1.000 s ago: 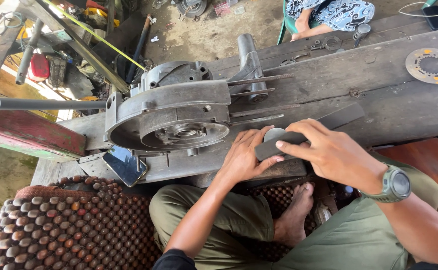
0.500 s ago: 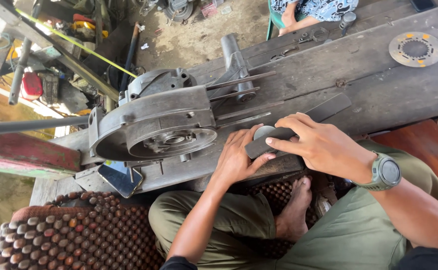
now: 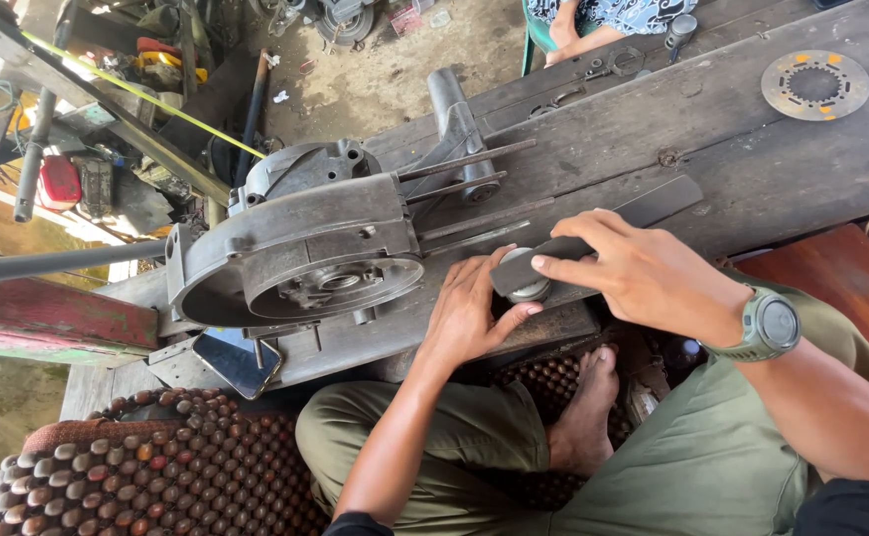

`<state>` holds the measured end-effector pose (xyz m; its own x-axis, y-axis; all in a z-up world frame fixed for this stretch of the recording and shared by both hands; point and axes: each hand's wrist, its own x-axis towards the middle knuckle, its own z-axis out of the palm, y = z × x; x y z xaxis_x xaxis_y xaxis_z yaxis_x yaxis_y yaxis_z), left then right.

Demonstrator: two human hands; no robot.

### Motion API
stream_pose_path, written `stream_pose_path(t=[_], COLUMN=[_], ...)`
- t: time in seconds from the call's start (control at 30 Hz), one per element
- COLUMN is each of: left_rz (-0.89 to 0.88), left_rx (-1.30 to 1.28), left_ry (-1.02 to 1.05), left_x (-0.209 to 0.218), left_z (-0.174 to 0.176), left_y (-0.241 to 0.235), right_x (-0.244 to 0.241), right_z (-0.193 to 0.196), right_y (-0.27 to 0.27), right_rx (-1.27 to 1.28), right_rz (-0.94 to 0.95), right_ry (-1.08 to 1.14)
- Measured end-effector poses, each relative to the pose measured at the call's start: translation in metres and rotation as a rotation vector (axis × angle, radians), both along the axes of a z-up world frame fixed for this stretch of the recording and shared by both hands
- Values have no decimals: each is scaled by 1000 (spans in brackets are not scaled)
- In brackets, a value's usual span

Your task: Sanding the outer surface of a motorcycle engine piston by hand using a sanding block.

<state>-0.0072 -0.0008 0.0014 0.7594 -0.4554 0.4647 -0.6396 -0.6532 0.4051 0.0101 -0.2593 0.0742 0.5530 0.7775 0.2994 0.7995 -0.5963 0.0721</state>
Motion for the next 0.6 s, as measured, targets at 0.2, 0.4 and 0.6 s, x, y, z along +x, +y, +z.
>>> stream_pose_path(t=[0.2, 0.4, 0.6], left_rz=[5, 9, 1], left_rx=[12, 16, 7], left_ry=[-5, -8, -28], left_x=[-1, -1, -1], left_z=[3, 0, 2], left_y=[0, 0, 2], right_x=[-7, 0, -7], right_z=[-2, -1, 0], right_y=[10, 0, 9], right_rx=[36, 22, 47], right_rz=[87, -22, 57], right_ry=[-23, 19, 12])
